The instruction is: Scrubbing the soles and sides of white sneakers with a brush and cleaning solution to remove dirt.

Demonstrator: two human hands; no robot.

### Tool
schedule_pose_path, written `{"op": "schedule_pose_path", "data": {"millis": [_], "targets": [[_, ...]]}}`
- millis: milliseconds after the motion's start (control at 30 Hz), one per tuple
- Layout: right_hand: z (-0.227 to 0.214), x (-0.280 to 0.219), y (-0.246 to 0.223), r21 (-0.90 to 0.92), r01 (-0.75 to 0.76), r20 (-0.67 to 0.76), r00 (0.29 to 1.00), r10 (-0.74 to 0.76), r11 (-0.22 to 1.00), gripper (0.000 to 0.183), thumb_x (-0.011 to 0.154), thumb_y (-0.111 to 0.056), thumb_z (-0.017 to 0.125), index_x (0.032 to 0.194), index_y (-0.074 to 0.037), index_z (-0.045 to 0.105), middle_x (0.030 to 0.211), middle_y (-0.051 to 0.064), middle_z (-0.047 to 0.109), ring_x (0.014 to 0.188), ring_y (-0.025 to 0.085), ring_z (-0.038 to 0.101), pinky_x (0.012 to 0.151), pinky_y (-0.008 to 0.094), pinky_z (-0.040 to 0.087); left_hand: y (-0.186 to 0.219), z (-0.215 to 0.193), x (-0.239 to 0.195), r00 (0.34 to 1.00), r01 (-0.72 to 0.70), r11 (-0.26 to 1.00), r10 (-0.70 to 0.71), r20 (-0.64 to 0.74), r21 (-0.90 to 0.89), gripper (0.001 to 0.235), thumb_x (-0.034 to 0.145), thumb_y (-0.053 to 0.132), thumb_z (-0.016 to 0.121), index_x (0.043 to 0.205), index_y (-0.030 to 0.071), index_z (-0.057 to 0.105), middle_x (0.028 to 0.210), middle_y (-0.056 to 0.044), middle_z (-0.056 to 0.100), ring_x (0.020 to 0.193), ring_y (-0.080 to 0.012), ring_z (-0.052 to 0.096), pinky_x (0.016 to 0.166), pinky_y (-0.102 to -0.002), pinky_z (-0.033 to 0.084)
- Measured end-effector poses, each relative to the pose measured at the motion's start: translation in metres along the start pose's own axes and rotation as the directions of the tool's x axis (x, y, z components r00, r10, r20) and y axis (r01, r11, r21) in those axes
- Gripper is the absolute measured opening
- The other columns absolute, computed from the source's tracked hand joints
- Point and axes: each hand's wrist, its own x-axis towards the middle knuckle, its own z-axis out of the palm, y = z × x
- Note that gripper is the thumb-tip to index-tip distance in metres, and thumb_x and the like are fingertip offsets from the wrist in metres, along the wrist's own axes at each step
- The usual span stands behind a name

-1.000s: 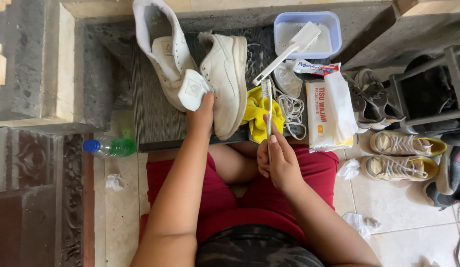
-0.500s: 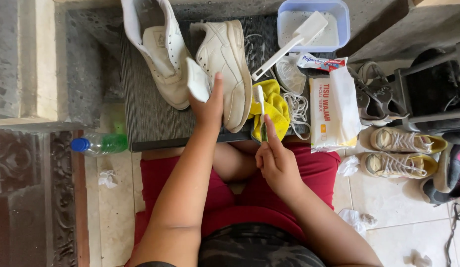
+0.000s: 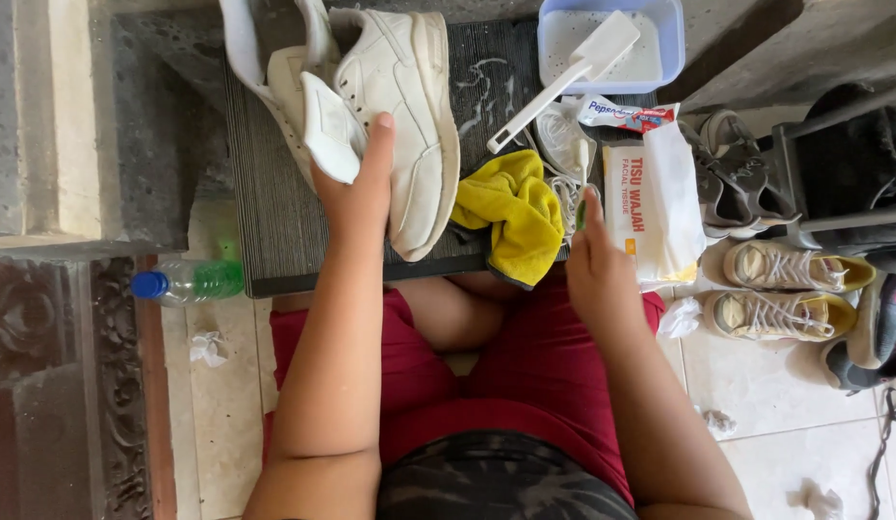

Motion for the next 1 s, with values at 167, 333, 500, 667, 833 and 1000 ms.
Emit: {"op": "schedule_pose_path", "data": {"millis": [167,333,500,667,833,1000], "targets": [[-0.004,0.042,0.038,-0.178,-0.049,-0.015,0.999,0.047,0.983,0.051,0.1,-0.035,0.047,0.151,-0.035,0.053,0.095,0.02,0.074,0.1,0.041,0.069,0.093,0.053,0.051,-0.004,0.011,-0.009,0.998,-0.004,1.0,0.004,0.063,0.001,0.069,0.097,0.029,0.08,0.149,0.001,0.043,0.144,-0.019,0.056,0.138,-0.0302,0.051,0.114,-0.053,0.046],[-0.016,0.046,0.031,-0.271,0.0,-0.047,0.999,-0.014,0.963,0.046,0.103,-0.03,0.051,0.147,-0.03,0.063,0.087,0.009,0.076,0.08,0.028,0.074,0.073,0.041,0.055,-0.021,0.02,-0.009,0.997,0.033,0.999,-0.033,0.074,-0.007,0.069,0.098,0.03,0.077,0.15,0.002,0.042,0.145,-0.017,0.055,0.138,-0.0296,0.052,0.114,-0.052,0.046],[-0.022,0.048,0.024,-0.273,-0.003,-0.004,1.0,0.002,0.962,0.047,0.102,-0.025,0.048,0.147,-0.022,0.063,0.097,0.026,0.074,0.093,0.045,0.071,0.078,0.055,0.054,-0.015,0.025,-0.013,0.996,0.023,1.0,-0.024,0.09,0.009,0.057,0.1,0.022,0.073,0.144,-0.003,0.048,0.141,-0.023,0.057,0.137,-0.0351,0.051,0.111,-0.057,0.045],[-0.025,0.039,0.011,-0.187,-0.023,0.003,1.0,0.024,0.982,0.05,0.101,-0.025,0.048,0.149,-0.021,0.06,0.098,0.027,0.073,0.096,0.046,0.069,0.079,0.057,0.054,-0.016,0.031,-0.018,0.998,0.021,0.999,-0.019,-0.053,0.028,0.07,0.093,0.017,0.082,0.146,0.0,0.041,0.147,-0.027,0.046,0.143,-0.0404,0.041,0.118,-0.058,0.035],[-0.035,0.034,0.005,-0.101,-0.022,0.021,0.999,0.024,0.995,0.051,0.101,-0.022,0.046,0.15,-0.017,0.058,0.1,0.029,0.073,0.097,0.046,0.07,0.081,0.055,0.054,0.024,0.025,-0.043,0.957,-0.204,0.978,0.187,-0.222,-0.054,0.117,0.089,-0.009,0.093,0.153,0.017,-0.001,0.156,-0.027,0.003,0.148,-0.0558,0.01,0.116,-0.079,0.012],[-0.043,0.033,0.009,-0.019,-0.149,0.096,0.984,0.151,0.989,0.056,0.1,-0.023,0.042,0.155,-0.026,0.05,0.062,0.007,0.048,0.054,0.02,0.042,0.053,0.036,0.034,0.055,0.056,-0.067,0.639,-0.723,0.657,0.753,-0.156,0.214,0.089,0.096,0.025,0.084,0.16,0.017,0.023,0.165,0.001,0.033,0.159,-0.0201,0.037,0.147,-0.042,0.031]]}}
